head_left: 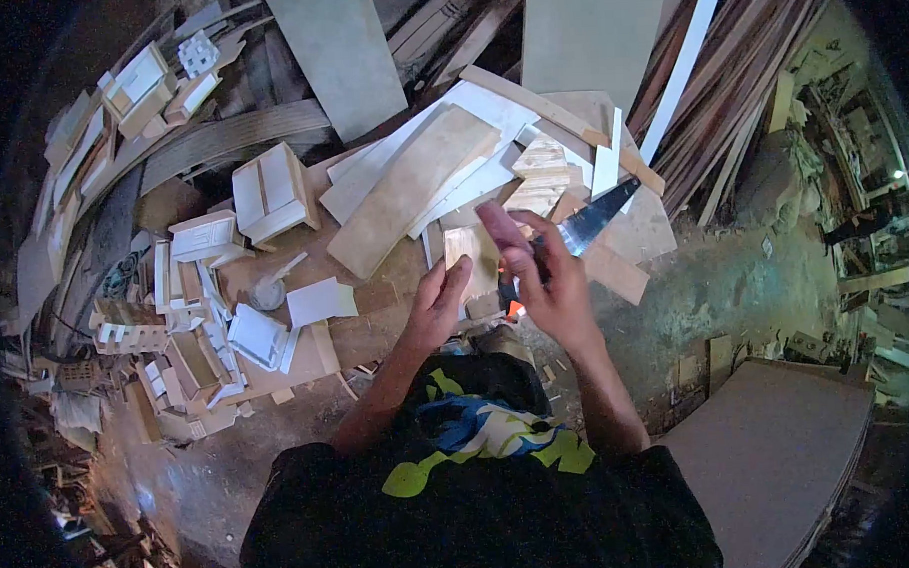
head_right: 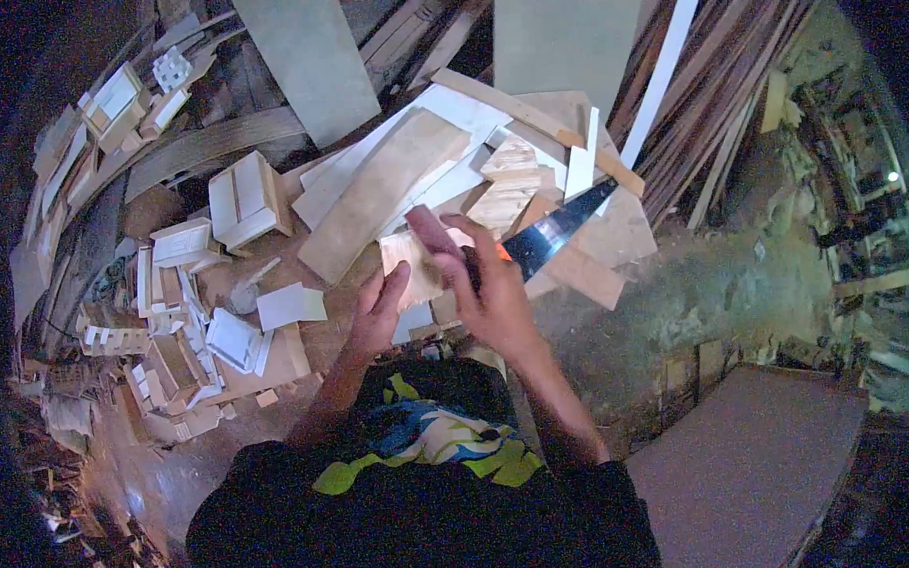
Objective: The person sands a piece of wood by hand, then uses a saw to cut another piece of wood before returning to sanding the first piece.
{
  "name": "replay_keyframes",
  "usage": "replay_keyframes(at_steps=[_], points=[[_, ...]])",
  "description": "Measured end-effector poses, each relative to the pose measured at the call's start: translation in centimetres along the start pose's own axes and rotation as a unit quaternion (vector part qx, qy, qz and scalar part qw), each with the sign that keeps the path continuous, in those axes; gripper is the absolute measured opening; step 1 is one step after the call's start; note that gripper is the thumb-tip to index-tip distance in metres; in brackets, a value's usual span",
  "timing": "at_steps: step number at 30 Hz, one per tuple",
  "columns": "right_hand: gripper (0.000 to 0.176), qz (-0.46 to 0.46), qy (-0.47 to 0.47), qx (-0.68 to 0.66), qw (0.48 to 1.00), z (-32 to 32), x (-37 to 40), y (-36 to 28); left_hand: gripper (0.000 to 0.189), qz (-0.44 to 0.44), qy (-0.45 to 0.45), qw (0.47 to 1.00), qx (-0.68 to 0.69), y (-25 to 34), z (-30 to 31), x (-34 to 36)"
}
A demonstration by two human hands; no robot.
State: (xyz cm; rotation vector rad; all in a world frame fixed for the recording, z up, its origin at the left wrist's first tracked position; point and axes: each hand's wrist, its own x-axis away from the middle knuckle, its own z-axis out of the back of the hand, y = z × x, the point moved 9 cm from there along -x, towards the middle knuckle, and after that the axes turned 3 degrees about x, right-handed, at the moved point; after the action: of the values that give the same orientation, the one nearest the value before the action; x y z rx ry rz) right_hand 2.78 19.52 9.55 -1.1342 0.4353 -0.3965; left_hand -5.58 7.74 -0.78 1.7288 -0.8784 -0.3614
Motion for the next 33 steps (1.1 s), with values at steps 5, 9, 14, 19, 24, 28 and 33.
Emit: replay_keyframes(at_steps=[5,9,14,19,24,28,33], points=[[0.044,0.154,0.036,0.219,0.963,-1.3,0.6,-3.1,0.028,-0.173,-0.034,0.973,-0.149,1.9,-1.9,0.3],[0.042,-0.014,0.020,0.198,0.980,0.2,-1.0,-0.7,0.026,-0.194,-0.012,0.953,-0.233,1.7,-2.5,0.0],[0.038,0.120,0.046,0.118,0.985,0.1,-0.7,-2.6,0.026,-0.316,-0.007,0.914,-0.254,2.7,-3.5,-0.5],[0.035,0.093,0.053,0.064,0.992,2.8,-2.3,-2.0,0.024,-0.245,-0.005,0.931,-0.271,3.2,-5.5,-1.7],[0.036,0.042,0.080,0.040,0.995,6.3,-4.0,0.9,0.023,-0.209,0.010,0.935,-0.288,4.3,-8.2,-2.0],[0.035,0.182,0.051,0.074,0.979,5.7,-2.1,-3.0,0.024,-0.291,-0.007,0.917,-0.274,4.4,-9.8,-2.4],[0.037,0.065,0.105,-0.009,0.992,8.8,-4.4,2.5,0.036,-0.252,-0.001,0.905,-0.343,3.6,-10.8,-3.1]])
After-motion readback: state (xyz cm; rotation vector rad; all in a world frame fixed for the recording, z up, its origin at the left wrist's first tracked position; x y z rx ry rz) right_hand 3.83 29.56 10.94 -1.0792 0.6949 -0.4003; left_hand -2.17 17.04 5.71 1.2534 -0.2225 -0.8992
